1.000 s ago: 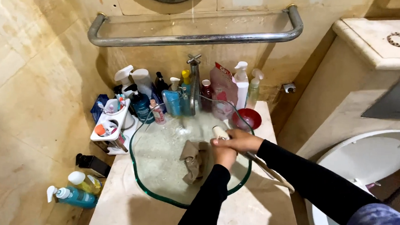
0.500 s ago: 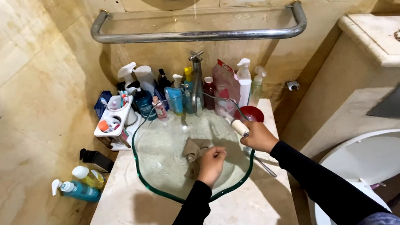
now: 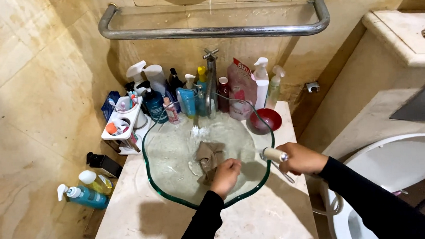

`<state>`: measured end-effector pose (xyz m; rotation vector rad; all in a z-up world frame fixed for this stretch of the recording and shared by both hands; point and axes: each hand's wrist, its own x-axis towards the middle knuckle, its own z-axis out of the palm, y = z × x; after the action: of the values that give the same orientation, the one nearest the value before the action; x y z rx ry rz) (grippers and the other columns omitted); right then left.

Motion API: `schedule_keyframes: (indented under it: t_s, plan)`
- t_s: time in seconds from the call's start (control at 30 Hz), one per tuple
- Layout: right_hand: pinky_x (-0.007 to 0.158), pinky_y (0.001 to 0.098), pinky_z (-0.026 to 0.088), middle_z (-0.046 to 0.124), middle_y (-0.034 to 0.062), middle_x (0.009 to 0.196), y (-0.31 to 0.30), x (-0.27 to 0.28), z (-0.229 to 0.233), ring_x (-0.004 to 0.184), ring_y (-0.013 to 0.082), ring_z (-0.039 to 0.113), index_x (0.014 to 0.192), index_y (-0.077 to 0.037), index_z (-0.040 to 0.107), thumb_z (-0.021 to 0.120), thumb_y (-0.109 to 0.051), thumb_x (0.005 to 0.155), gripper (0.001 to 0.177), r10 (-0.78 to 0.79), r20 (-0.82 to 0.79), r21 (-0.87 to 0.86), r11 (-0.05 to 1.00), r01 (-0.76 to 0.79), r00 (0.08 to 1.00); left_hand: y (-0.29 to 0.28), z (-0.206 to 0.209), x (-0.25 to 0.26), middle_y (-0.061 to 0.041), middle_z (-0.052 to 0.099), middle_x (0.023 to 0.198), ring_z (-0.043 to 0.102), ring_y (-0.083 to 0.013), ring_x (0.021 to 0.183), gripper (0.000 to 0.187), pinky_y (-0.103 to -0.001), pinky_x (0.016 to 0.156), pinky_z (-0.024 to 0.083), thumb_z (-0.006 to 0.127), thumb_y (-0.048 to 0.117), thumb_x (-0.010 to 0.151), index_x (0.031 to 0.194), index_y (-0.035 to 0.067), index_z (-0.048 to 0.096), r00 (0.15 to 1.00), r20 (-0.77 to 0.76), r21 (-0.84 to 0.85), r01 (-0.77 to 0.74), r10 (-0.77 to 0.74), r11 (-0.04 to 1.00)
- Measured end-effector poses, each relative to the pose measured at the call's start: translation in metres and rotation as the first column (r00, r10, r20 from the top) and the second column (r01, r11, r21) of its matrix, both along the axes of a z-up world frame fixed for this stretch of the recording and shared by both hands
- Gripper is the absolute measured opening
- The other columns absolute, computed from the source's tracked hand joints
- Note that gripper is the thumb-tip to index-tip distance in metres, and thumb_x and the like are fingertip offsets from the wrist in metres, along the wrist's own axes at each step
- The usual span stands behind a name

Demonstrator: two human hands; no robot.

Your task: Cleaning a bathroom sink basin and washing a cleaning cloth.

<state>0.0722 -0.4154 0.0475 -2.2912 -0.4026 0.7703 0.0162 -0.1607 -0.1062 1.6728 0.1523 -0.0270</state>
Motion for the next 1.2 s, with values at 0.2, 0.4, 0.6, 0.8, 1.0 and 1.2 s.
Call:
schedule_keyframes:
  t_s: [0.2, 0.4, 0.6, 0.8, 1.0, 1.2]
  plan:
    - [0.061, 0.0361, 0.054, 0.069, 0.0105, 0.069, 0.056, -0.017, 0.033, 0.063, 0.0203, 0.067, 0.099, 0.0, 0.069, 0.072, -0.014, 0.069, 0.033, 0.236, 0.274, 0.102, 0.957, -0.272, 0.932, 0.015, -0.032, 0.007, -0.004, 0.066, 0.081, 0.06, -0.0126, 0.073, 0.026, -0.03, 0.067, 0.049, 0.055, 0.02, 0.101, 0.104, 0.0, 0.071, 1.0, -0.006, -0.008, -0.017, 0.017, 1.0]
    - [0.064, 0.0391, 0.051, 0.068, 0.0141, 0.071, 0.099, -0.005, 0.048, 0.068, 0.0254, 0.068, 0.09, -0.001, 0.066, 0.074, -0.016, 0.068, 0.028, 0.203, 0.475, 0.081, 0.959, -0.272, 0.856, 0.073, -0.07, 0.013, -0.003, 0.069, 0.087, 0.063, -0.012, 0.074, 0.022, -0.026, 0.068, 0.053, 0.059, 0.014, 0.097, 0.109, 0.0, 0.07, 0.983, 0.053, -0.253, -0.157, 0.176, 0.955]
    - [0.061, 0.0405, 0.052, 0.067, 0.0151, 0.071, 0.108, -0.005, 0.052, 0.064, 0.0275, 0.067, 0.09, -0.001, 0.066, 0.073, -0.014, 0.068, 0.027, 0.17, 0.499, 0.128, 0.955, -0.266, 0.85, 0.122, -0.023, -0.024, -0.005, 0.072, 0.097, 0.064, -0.0132, 0.083, 0.029, -0.029, 0.073, 0.048, 0.06, 0.019, 0.095, 0.117, 0.002, 0.069, 0.957, -0.077, -0.361, -0.288, 0.279, 0.887]
    - [0.063, 0.0384, 0.052, 0.067, 0.0137, 0.074, 0.111, -0.02, 0.061, 0.066, 0.0257, 0.067, 0.092, -0.001, 0.066, 0.075, -0.013, 0.065, 0.03, 0.176, 0.563, 0.157, 0.936, -0.314, 0.808, 0.14, -0.016, -0.032, -0.007, 0.072, 0.108, 0.067, -0.0185, 0.096, 0.035, -0.032, 0.085, 0.051, 0.057, 0.025, 0.096, 0.121, 0.003, 0.068, 0.917, -0.15, -0.404, -0.399, 0.371, 0.823]
    - [0.065, 0.0361, 0.051, 0.065, 0.011, 0.073, 0.11, -0.038, 0.068, 0.066, 0.0228, 0.063, 0.096, -0.003, 0.066, 0.072, -0.011, 0.067, 0.031, 0.356, 0.506, 0.181, 0.846, -0.501, 0.785, 0.143, -0.021, -0.024, -0.004, 0.07, 0.111, 0.065, -0.0182, 0.098, 0.034, -0.033, 0.087, 0.051, 0.058, 0.023, 0.095, 0.126, 0.008, 0.063, 0.902, -0.156, -0.384, -0.431, 0.403, 0.816]
    - [0.064, 0.0353, 0.051, 0.064, 0.0082, 0.074, 0.103, -0.042, 0.06, 0.069, 0.0184, 0.061, 0.092, -0.002, 0.064, 0.069, -0.008, 0.067, 0.026, 0.573, 0.338, 0.183, 0.738, -0.649, 0.747, 0.159, -0.023, -0.032, -0.012, 0.076, 0.102, 0.069, -0.0244, 0.095, 0.029, -0.035, 0.086, 0.053, 0.058, 0.018, 0.094, 0.112, 0.0, 0.072, 0.982, 0.117, 0.324, -0.179, 0.148, 0.929]
